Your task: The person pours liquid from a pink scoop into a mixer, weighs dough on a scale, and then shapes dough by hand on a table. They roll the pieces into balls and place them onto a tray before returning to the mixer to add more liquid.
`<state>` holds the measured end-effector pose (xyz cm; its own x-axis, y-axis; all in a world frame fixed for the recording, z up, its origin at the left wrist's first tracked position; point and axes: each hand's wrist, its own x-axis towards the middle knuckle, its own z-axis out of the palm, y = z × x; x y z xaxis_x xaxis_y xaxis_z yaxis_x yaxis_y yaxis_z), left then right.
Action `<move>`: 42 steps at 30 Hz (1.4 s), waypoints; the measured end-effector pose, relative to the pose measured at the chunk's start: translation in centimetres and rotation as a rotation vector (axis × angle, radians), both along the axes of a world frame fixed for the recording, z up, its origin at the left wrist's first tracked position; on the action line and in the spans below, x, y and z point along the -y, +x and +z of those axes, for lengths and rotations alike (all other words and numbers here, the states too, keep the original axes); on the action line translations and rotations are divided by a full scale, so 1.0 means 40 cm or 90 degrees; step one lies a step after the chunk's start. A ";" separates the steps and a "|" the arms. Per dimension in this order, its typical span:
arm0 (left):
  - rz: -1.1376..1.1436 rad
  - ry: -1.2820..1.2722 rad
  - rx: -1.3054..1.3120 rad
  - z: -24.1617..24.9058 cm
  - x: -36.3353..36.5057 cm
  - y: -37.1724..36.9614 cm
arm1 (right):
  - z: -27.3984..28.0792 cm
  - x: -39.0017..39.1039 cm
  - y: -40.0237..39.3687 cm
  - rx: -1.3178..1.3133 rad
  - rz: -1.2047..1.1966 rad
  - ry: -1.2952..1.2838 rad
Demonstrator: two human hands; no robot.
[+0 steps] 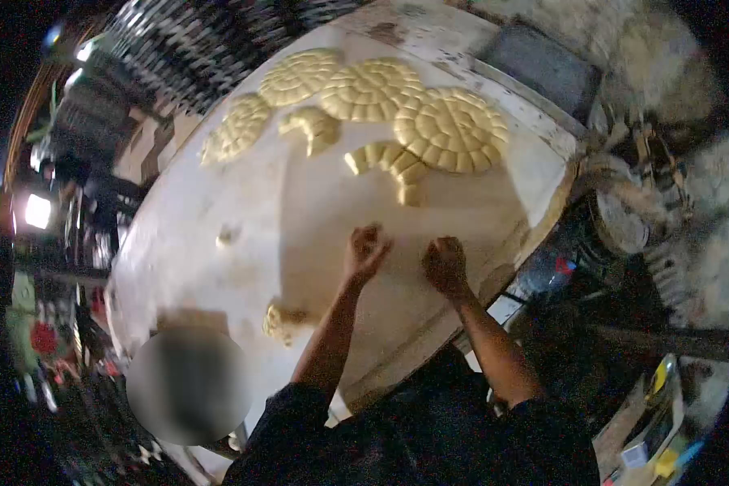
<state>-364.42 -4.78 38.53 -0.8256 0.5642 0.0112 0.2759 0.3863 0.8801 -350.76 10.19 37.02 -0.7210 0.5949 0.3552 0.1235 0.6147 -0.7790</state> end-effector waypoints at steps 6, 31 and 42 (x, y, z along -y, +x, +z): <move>0.268 -0.389 -0.187 0.006 -0.508 -0.062 | 0.027 -0.040 0.011 -0.007 0.018 0.102; 0.084 0.177 -0.003 -0.099 0.742 0.407 | 0.014 0.632 0.166 0.002 0.317 -0.173; 0.136 -0.353 -0.453 -0.005 0.929 0.523 | 0.037 0.166 0.162 0.137 0.470 0.343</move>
<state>-343.51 -41.95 38.33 -0.8150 0.4772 0.3288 0.5547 0.8066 0.2044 -344.28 3.55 38.51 -0.9327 -0.2450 0.2647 -0.3332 0.8662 -0.3723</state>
